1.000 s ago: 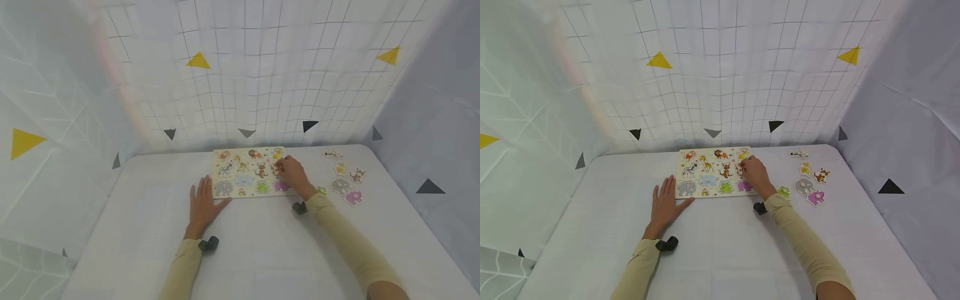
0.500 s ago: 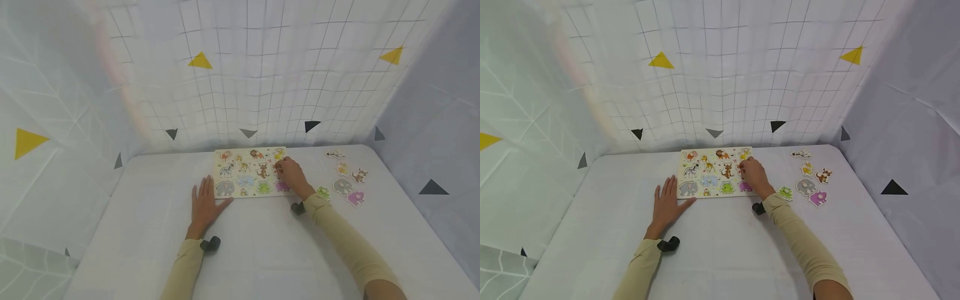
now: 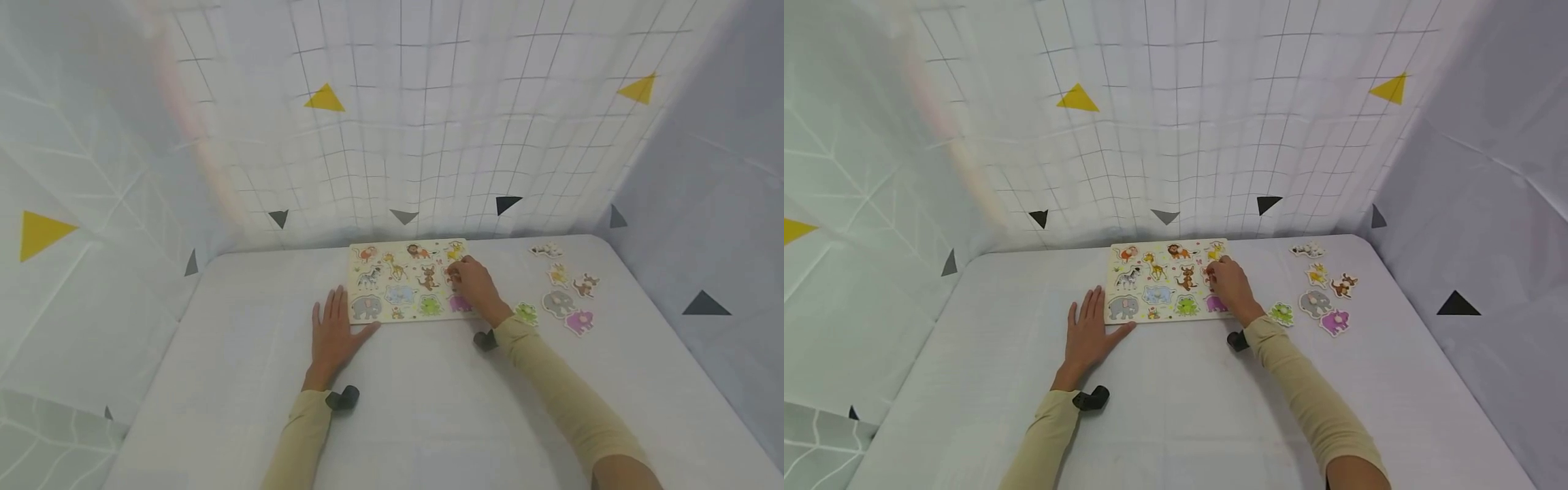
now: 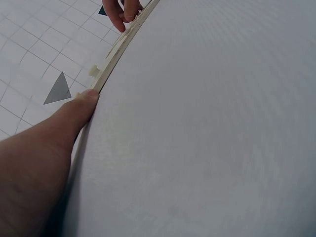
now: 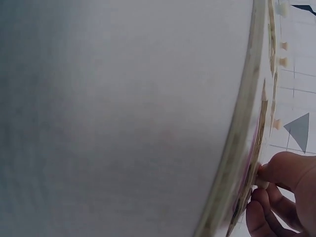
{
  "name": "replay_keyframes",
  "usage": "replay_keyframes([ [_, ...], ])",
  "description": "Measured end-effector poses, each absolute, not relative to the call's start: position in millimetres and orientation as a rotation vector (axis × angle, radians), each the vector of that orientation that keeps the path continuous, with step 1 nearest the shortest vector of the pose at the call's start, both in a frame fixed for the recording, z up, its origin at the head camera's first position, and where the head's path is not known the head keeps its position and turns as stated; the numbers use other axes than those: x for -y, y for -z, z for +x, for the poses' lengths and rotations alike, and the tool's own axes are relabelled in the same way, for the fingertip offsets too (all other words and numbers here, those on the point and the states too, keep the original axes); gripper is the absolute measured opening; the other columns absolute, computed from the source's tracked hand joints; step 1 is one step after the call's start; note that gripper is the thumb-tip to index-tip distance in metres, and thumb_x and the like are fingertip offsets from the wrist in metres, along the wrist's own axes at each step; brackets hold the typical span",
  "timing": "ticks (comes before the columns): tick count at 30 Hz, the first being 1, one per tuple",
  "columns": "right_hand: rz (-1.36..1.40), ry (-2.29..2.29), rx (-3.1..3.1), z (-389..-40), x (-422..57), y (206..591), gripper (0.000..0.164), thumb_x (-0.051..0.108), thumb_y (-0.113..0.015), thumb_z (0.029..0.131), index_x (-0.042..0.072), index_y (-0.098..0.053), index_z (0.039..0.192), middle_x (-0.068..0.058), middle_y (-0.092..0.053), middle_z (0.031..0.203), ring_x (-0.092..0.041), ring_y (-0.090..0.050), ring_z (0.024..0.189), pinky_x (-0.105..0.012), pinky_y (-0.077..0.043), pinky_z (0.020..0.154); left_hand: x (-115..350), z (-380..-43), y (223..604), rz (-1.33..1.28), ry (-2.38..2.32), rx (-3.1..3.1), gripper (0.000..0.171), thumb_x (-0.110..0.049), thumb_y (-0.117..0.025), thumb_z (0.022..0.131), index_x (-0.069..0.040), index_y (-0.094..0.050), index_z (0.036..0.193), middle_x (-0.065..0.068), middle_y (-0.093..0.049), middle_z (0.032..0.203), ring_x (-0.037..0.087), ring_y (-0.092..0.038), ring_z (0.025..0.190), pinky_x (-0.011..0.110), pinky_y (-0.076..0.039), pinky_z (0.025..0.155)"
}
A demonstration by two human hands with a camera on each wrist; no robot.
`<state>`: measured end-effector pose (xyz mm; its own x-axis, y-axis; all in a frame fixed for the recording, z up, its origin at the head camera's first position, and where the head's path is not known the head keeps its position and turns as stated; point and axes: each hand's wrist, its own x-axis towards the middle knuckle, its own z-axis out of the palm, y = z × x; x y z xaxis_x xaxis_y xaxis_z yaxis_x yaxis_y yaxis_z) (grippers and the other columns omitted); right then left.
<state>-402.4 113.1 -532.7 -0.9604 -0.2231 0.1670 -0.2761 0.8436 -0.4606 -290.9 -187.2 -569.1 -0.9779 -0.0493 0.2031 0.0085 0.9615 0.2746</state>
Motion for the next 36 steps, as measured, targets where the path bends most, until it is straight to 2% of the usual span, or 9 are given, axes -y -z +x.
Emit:
replay_keyframes([
  [9, 0.441, -0.814, 2.871, -397.6, -117.3, 532.5, 0.018, 0.008, -0.056, 0.085, 0.006, -0.064, 0.102, -0.009, -0.057, 0.092, -0.019, -0.052, 0.076, -0.032, -0.048, 0.069, 186.5, -289.0, 566.9, 0.017, 0.419, 2.901, 0.103, -0.077, -0.045, 0.069, -0.013, -0.016, 0.145, 0.003, -0.016, 0.153, 0.023, -0.014, 0.142, 0.050, -0.009, 0.117],
  [16, 0.426, -0.856, 2.895, -399.0, -122.8, 530.8, 0.028, 0.016, -0.053, 0.087, 0.004, -0.056, 0.112, -0.008, -0.059, 0.095, -0.019, -0.055, 0.082, -0.033, -0.049, 0.073, 189.5, -286.8, 565.8, 0.036, 0.414, 2.897, 0.104, -0.077, -0.047, 0.069, -0.013, -0.015, 0.145, 0.002, -0.017, 0.153, 0.023, -0.015, 0.142, 0.050, -0.008, 0.117],
  [25, 0.206, -0.782, 2.960, -404.8, -153.2, 525.7, 0.028, 0.020, -0.047, 0.090, 0.008, -0.052, 0.114, -0.006, -0.057, 0.099, -0.022, -0.052, 0.089, -0.040, -0.047, 0.078, 186.2, -288.9, 568.1, 0.023, 0.430, 2.895, 0.103, -0.076, -0.046, 0.070, -0.013, -0.015, 0.145, 0.002, -0.015, 0.153, 0.023, -0.013, 0.143, 0.050, -0.007, 0.117],
  [32, 0.067, -0.590, 2.937, -414.9, -190.0, 522.4, 0.026, 0.016, -0.045, 0.089, 0.003, -0.053, 0.110, -0.016, -0.055, 0.102, -0.032, -0.048, 0.095, -0.046, -0.046, 0.071, 185.8, -290.4, 568.5, 0.039, 0.426, 2.907, 0.104, -0.078, -0.044, 0.069, -0.013, -0.013, 0.145, 0.002, -0.014, 0.154, 0.023, -0.012, 0.143, 0.050, -0.006, 0.117],
  [36, 0.063, -0.471, 2.903, -412.8, -213.3, 520.7, 0.029, 0.012, -0.047, 0.084, -0.004, -0.056, 0.107, -0.025, -0.055, 0.103, -0.041, -0.045, 0.100, -0.052, -0.037, 0.086, 186.1, -290.0, 565.4, 0.030, 0.415, 2.910, 0.103, -0.077, -0.045, 0.070, -0.013, -0.014, 0.145, 0.002, -0.015, 0.153, 0.022, -0.013, 0.143, 0.050, -0.008, 0.117],
])
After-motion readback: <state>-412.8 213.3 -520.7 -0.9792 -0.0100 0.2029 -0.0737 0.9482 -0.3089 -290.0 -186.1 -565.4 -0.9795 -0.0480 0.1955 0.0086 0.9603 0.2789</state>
